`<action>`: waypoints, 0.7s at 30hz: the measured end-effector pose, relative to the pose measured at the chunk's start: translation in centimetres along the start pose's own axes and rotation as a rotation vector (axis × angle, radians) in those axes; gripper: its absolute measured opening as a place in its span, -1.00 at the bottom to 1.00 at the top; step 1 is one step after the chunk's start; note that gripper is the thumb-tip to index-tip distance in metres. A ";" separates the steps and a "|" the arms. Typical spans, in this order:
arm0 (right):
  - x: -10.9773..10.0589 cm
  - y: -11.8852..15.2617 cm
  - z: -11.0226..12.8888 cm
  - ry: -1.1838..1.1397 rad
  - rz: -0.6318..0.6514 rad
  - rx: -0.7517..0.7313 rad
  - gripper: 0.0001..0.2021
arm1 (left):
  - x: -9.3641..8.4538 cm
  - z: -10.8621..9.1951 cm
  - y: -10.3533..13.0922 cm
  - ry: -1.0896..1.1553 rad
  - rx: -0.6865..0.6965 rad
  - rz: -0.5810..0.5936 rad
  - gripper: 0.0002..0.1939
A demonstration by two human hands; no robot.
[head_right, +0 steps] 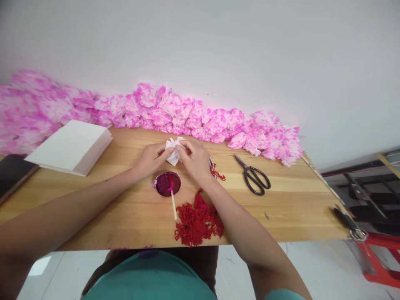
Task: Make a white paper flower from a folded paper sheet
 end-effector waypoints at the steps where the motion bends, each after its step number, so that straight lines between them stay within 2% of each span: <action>1: -0.1 -0.1 -0.4 -0.090 -0.004 0.055 -0.85 | 0.0 0.0 0.0 0.029 -0.005 -0.013 -0.61; 5: 0.4 -0.4 -2.2 -0.519 -0.002 0.319 -0.80 | -0.2 -0.1 0.0 0.165 -0.043 -0.061 -0.60; 8: 0.6 -0.5 -2.5 -0.605 -0.006 0.355 -0.78 | -0.3 0.0 0.0 0.202 -0.058 -0.066 -0.59; 13: 0.4 -0.3 -1.7 -0.500 0.013 0.264 -0.77 | -0.7 -0.3 0.1 0.128 -0.061 -0.030 -0.55; 17: 0.1 -0.2 -1.3 -0.348 0.009 0.176 -0.79 | -0.3 -0.1 0.3 0.076 -0.120 0.042 -0.49; 21: -0.2 -0.1 -0.9 -0.229 0.004 0.090 -0.80 | 0.2 -0.1 0.3 0.045 -0.065 0.053 -0.55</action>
Point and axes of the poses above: each hand's wrist, its own y-axis away from the middle knuckle, its own x-axis out of the palm, z = x × y, the point moved 6 cm from there along -y, towards the middle knuckle, and after that the axes turned 7 degrees about x, right-handed, at the moved point
